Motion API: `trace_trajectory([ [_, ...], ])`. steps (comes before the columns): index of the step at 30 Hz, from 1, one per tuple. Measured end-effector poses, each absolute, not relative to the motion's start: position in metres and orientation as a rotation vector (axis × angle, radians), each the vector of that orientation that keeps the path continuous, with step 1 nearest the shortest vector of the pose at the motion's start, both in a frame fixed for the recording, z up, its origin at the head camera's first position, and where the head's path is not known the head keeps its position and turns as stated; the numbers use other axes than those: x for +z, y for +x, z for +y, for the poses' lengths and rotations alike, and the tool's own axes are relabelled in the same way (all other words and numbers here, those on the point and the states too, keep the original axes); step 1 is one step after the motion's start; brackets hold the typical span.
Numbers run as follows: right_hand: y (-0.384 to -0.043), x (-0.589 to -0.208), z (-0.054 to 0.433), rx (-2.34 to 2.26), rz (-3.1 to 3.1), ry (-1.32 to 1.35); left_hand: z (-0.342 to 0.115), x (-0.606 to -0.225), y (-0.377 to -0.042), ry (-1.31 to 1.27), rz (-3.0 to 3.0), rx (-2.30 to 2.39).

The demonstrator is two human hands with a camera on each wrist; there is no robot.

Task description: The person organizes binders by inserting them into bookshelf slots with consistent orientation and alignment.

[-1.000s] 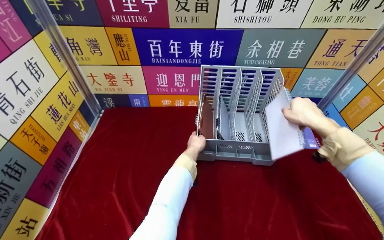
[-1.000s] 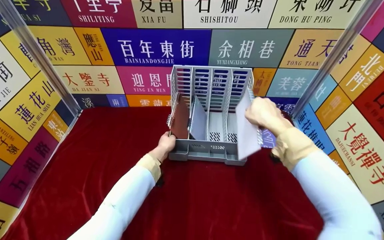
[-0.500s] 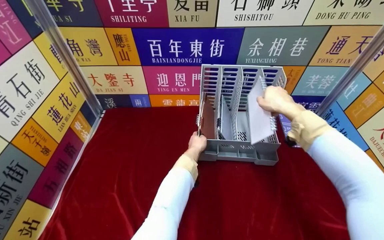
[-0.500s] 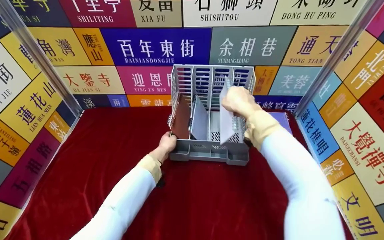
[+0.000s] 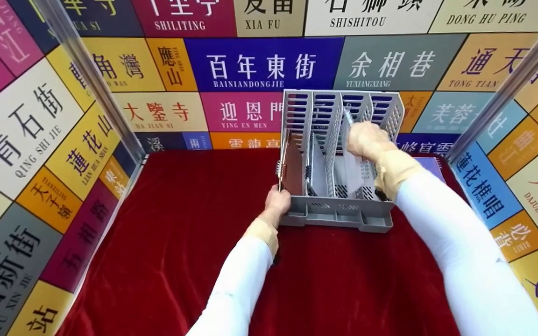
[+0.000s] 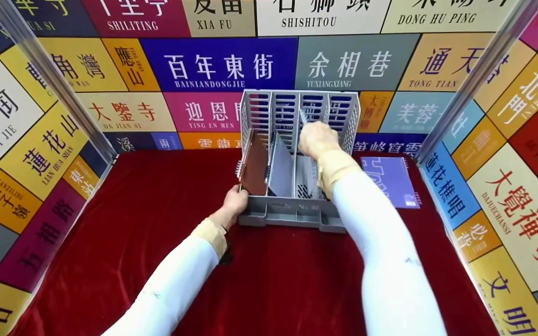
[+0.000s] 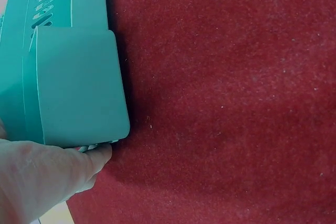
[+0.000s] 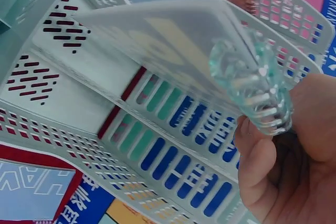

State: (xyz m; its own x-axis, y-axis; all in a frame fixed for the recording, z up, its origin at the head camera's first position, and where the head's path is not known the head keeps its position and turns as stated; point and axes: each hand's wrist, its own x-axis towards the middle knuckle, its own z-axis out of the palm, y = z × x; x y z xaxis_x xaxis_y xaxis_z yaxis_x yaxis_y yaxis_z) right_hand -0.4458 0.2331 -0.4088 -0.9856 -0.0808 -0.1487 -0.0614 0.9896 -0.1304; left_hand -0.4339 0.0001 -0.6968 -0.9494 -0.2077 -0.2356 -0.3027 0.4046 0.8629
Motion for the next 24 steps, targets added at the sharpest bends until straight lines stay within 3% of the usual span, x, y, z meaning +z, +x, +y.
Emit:
trace_trajectory([
  [8, -0.449, -0.438, 0.234, -0.167, 2.962, -0.105, 0.004, -0.670, -0.415, -0.478, 2.619, 1.597],
  [15, -0.448, -0.461, 0.232, -0.199, 2.961, -0.056, 0.000, -0.700, -0.433, -0.456, 2.598, 1.618],
  [24, -0.443, -0.484, 0.230, -0.252, 2.966, 0.010, -0.002, -0.703, -0.437, -0.460, 2.557, 1.630],
])
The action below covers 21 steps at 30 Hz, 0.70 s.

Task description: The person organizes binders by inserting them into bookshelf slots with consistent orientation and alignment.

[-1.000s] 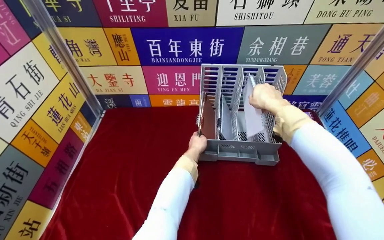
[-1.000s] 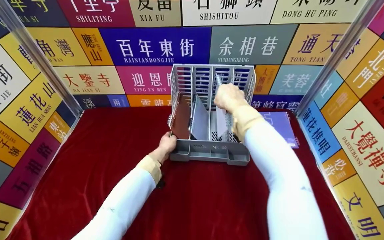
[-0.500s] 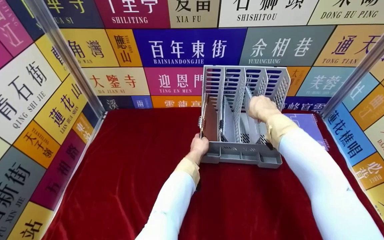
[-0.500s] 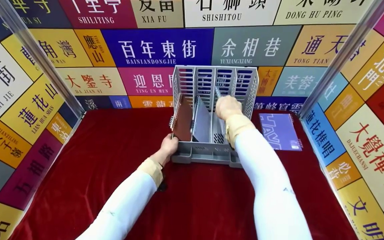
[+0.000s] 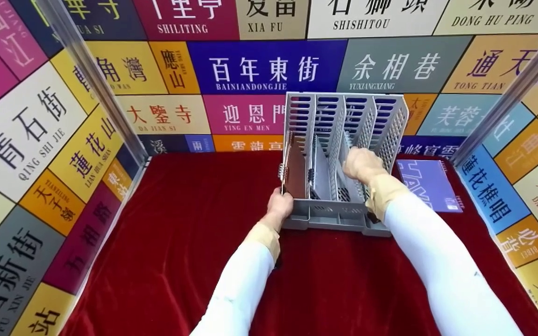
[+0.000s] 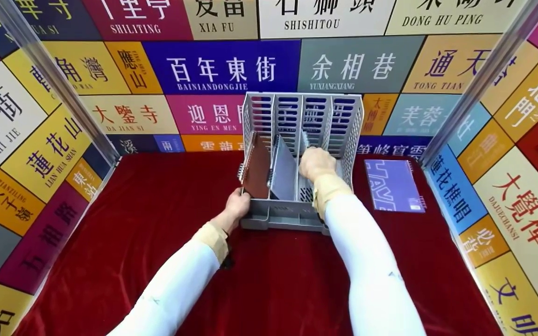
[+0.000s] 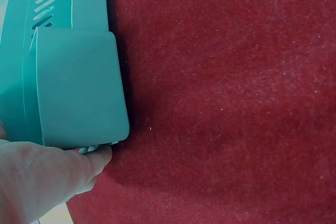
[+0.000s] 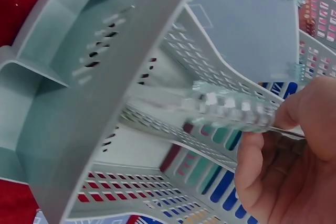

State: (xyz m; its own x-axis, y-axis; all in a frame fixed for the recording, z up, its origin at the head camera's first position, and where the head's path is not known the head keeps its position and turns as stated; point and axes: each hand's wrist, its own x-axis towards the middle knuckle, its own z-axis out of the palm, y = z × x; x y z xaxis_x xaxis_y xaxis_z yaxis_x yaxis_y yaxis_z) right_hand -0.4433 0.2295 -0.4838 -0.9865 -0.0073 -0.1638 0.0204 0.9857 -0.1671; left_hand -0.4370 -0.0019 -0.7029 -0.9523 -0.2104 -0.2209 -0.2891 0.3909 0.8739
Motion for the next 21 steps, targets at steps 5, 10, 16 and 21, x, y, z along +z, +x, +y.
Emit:
trace_trajectory([
  [5, -0.437, -0.491, 0.232, -0.244, 2.912, 0.021, -0.001, -0.699, -0.436, -0.464, 2.572, 1.621],
  [10, -0.431, -0.495, 0.235, -0.284, 2.815, 0.040, 0.000, -0.697, -0.434, -0.460, 2.582, 1.617],
  [16, -0.426, -0.495, 0.232, -0.249, 2.930, -0.024, 0.001, -0.693, -0.430, -0.471, 2.616, 1.581],
  [21, -0.420, -0.500, 0.223, -0.217, 2.983, -0.106, 0.003, -0.687, -0.424, -0.493, 2.604, 1.594],
])
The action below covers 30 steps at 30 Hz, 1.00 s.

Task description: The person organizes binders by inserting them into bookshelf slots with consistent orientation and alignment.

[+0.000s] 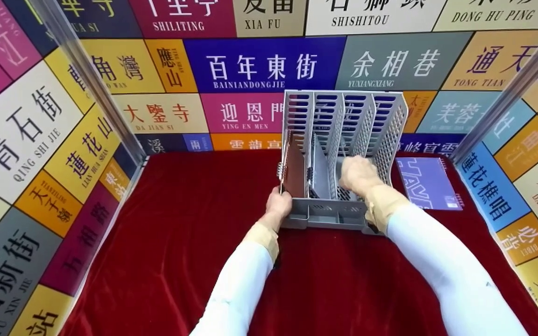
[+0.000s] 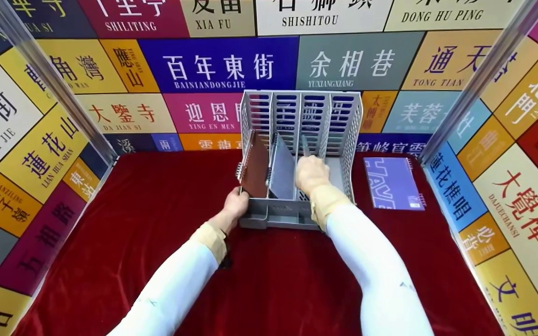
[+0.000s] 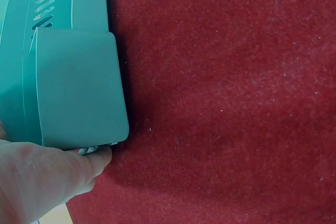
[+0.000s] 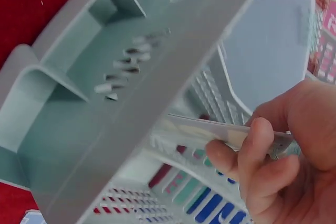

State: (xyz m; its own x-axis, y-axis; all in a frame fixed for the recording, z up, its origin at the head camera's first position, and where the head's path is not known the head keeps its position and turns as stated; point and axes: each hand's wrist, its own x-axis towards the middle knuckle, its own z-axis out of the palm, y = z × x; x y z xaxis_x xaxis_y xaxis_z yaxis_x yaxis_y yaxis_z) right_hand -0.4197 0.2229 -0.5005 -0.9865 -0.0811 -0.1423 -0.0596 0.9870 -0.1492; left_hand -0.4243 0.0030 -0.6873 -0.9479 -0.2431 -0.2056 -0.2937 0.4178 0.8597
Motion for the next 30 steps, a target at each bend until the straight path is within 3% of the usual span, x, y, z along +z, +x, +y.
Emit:
trace_trajectory([
  [15, -0.403, -0.537, 0.229, -0.384, 2.891, -0.125, 0.004, -0.695, -0.415, -0.470, 2.556, 1.630],
  [30, -0.409, -0.513, 0.270, -0.477, 3.029, -0.179, -0.003, -0.707, -0.439, -0.450, 2.530, 1.617],
])
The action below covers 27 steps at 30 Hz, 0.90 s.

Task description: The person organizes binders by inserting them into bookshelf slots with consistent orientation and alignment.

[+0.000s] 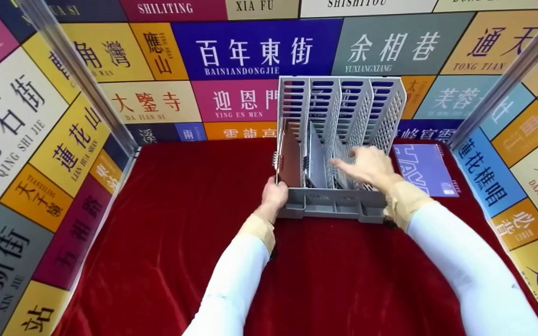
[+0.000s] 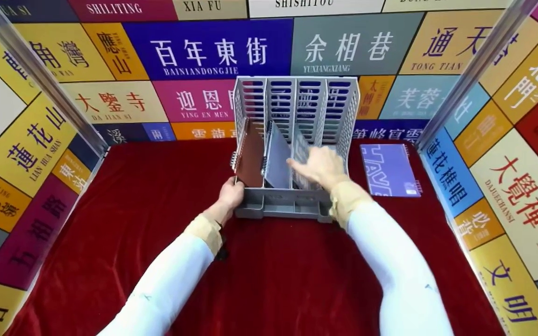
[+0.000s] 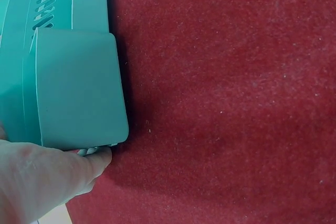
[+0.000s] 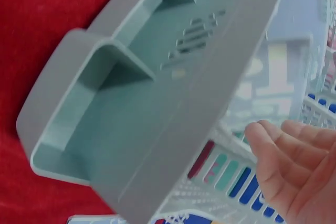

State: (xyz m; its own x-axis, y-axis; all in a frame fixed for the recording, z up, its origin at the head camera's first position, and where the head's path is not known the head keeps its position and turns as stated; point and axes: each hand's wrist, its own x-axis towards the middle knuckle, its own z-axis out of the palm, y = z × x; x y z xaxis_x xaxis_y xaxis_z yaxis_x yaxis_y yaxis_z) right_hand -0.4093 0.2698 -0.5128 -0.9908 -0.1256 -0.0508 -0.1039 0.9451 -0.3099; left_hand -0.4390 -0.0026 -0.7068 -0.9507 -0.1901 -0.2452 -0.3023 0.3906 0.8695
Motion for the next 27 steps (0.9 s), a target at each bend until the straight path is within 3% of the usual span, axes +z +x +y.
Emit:
trace_trajectory([
  [6, -0.409, -0.510, 0.298, -0.535, 3.130, -0.195, -0.003, -0.704, -0.438, -0.435, 2.548, 1.611],
  [27, -0.405, -0.512, 0.423, -0.449, 3.162, 0.281, -0.005, -0.701, -0.432, -0.422, 2.541, 1.608],
])
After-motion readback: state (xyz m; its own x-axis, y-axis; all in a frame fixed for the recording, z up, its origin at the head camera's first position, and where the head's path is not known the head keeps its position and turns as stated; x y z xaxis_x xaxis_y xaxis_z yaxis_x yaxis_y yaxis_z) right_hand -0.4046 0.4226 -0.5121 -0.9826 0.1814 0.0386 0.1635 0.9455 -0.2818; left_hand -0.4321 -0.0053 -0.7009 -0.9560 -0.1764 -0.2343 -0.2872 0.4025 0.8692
